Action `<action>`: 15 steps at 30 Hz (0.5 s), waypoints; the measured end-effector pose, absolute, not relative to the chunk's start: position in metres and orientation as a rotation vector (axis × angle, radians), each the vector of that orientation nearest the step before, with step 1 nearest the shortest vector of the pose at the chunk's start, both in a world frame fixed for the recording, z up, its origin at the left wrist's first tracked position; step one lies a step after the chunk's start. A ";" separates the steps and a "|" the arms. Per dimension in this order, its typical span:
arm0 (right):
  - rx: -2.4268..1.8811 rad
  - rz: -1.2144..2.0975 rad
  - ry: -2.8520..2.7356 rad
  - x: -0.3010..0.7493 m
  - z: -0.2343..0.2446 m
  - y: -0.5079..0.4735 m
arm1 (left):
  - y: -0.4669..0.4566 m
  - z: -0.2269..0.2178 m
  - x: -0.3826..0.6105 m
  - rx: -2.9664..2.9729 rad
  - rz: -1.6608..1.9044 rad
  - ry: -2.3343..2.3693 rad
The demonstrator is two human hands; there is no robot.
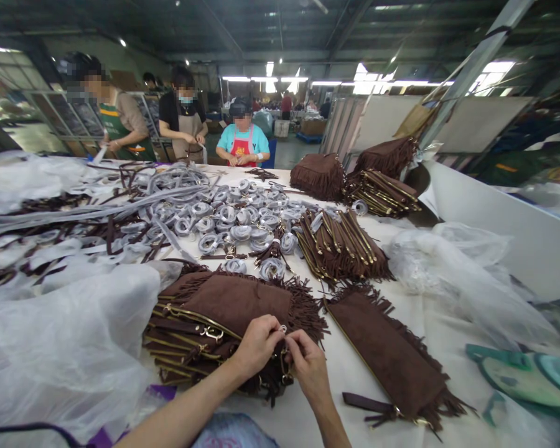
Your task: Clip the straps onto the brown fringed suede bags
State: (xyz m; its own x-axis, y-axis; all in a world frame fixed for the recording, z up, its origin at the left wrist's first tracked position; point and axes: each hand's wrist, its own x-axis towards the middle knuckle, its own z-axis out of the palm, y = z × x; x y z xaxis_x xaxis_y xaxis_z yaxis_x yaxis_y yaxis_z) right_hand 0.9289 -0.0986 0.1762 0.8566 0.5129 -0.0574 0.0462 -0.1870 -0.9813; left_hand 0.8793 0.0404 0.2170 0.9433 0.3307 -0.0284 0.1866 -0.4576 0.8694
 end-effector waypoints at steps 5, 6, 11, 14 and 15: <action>-1.630 0.552 -0.328 0.928 0.178 -0.097 | 0.040 0.216 0.880 2.076 0.170 0.384; -1.612 0.572 -0.304 0.928 0.178 -0.097 | 0.040 0.216 0.881 2.074 0.168 0.388; -1.592 0.596 -0.270 0.928 0.178 -0.097 | 0.040 0.217 0.882 2.050 0.158 0.399; -1.590 0.599 -0.270 0.927 0.175 -0.097 | 0.040 0.218 0.883 2.000 0.165 0.410; -1.592 0.597 -0.273 0.927 0.175 -0.097 | 0.040 0.218 0.883 1.988 0.166 0.409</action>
State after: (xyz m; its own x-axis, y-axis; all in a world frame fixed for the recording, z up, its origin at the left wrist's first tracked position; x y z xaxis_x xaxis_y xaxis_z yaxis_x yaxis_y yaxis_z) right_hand 0.9273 -0.0970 0.1745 0.8327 0.5115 -0.2120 -0.1739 -0.1220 -0.9772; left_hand 0.8827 0.0403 0.2181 0.9320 0.3568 -0.0643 0.2114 -0.3908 0.8959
